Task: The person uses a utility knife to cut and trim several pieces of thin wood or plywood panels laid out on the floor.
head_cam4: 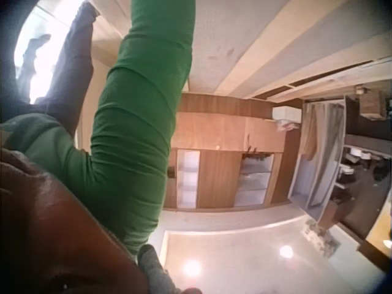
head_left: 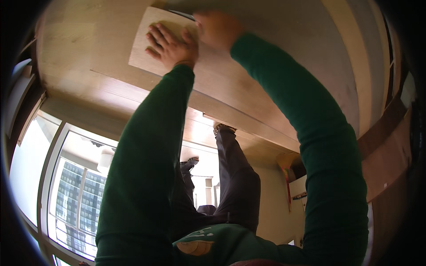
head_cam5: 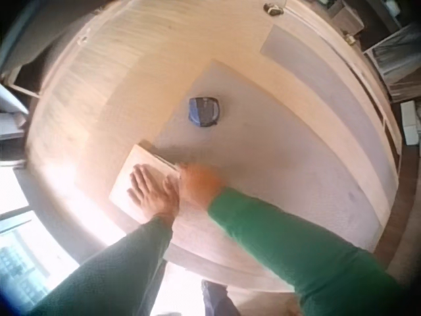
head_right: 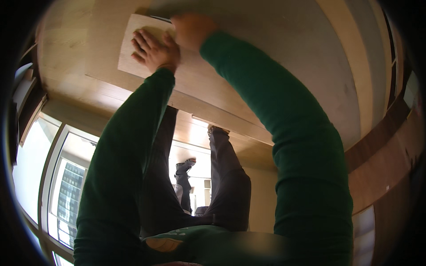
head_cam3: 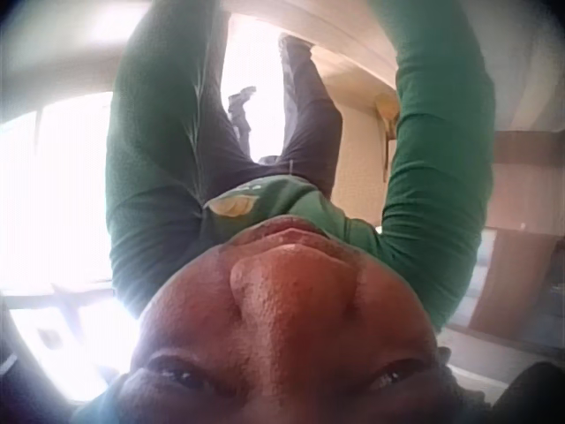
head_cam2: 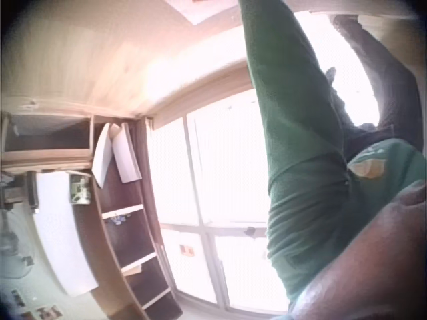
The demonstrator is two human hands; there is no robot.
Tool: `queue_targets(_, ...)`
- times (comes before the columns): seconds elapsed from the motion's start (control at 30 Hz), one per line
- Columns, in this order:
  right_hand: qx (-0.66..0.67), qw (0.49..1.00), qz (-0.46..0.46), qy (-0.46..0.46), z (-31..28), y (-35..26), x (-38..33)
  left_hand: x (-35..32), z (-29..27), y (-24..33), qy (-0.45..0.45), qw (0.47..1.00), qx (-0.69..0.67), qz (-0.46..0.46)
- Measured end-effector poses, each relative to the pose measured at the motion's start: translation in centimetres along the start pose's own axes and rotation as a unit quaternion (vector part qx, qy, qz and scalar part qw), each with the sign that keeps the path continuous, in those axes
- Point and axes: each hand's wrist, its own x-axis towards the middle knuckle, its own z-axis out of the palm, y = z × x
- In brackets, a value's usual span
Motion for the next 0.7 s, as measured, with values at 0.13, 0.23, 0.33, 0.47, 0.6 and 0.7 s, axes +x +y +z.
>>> queue_targets(0.13,-0.036,0.999,-0.001,0.039,0.1,10.0,-21.0,0.0,-0.8,-0.1,-0.012,1.0,0.019,-0.01)
queue_targets(0.23,-0.133,0.934,0.269,-0.194,-7.5,17.2,-41.7,-0.2,-0.1,1.6,-0.026,1.0,0.012,-0.008)
queue_targets(0.33,-0.109,0.953,0.254,-0.122,-9.8,15.3,-44.2,-0.2,-0.3,1.0,-0.013,1.0,0.026,-0.005)
queue_targets(0.47,-0.017,0.979,0.202,-0.01,-6.5,9.2,-36.1,-0.3,-0.6,0.7,-0.012,0.999,0.031,-0.004)
queue_targets(0.6,0.045,0.982,0.184,0.022,-3.4,5.1,-27.1,-0.3,-0.9,0.8,-0.014,0.999,0.042,-0.01)
queue_targets(0.7,0.034,0.987,0.149,0.045,-1.8,5.5,-20.2,-0.2,-0.6,1.5,-0.015,0.999,0.04,-0.014)
